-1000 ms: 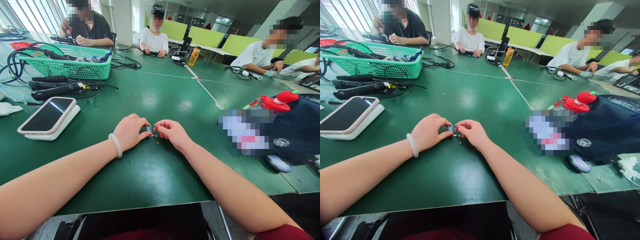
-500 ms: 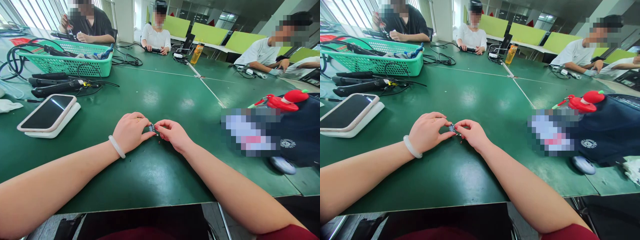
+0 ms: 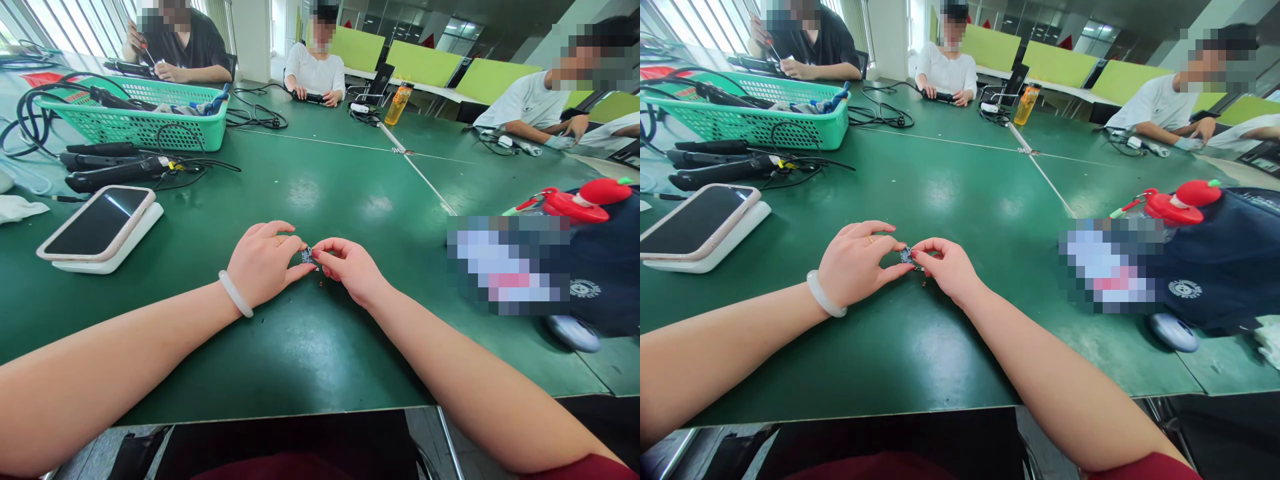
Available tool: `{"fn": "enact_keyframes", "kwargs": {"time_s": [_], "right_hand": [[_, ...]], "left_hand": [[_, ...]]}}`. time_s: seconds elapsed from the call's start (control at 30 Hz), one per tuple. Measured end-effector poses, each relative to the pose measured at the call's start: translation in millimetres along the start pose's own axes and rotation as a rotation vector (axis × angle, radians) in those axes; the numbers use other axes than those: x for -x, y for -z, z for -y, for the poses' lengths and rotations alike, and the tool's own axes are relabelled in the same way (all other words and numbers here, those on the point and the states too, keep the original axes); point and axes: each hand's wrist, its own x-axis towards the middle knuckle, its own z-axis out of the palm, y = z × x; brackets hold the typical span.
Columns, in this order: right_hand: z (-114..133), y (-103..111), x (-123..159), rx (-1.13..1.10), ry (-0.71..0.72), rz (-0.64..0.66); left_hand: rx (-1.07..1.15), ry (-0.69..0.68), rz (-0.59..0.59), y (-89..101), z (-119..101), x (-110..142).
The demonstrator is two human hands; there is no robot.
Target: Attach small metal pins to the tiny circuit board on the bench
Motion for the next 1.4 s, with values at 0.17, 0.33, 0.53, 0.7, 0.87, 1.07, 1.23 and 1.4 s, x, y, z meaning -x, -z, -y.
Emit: {"fn": "enact_keyframes", "kwargs": {"time_s": [0.17, 0.33, 0.53, 0.7, 0.87, 1.07, 1.23, 1.4], "right_hand": [[1, -1, 1, 0.132, 0.051, -0.021], [3, -3, 2, 0.226, 0.101, -0.032], [4, 0, 3, 0.339, 0.154, -0.043], [7, 1, 4, 0.302, 0.190, -0.065], [5, 2, 6, 0.374, 0.241, -0.063], [3, 1, 8, 0.500, 0.305, -0.060], [3, 2, 8, 0.566, 0.328, -0.058], [4, 4, 7, 0.636, 0.357, -0.077]], "left_hand": [[-0.007, -0.034, -0.007, 0.7, 0, 1], [-0.011, -0.055, -0.022, 1.6, 2, 1], [0.028, -0.010, 0.001, 3.7, -2, 1], [0.193, 0.147, 0.108, 0.6, 1, -3], [0.401, 0.104, 0.125, -4.9, 7, -5], [0.453, 0.091, 0.128, -4.6, 8, -5], [0.411, 0.087, 0.160, -4.2, 9, -6], [0.423, 0.124, 0.171, -3.0, 8, -6]]}}
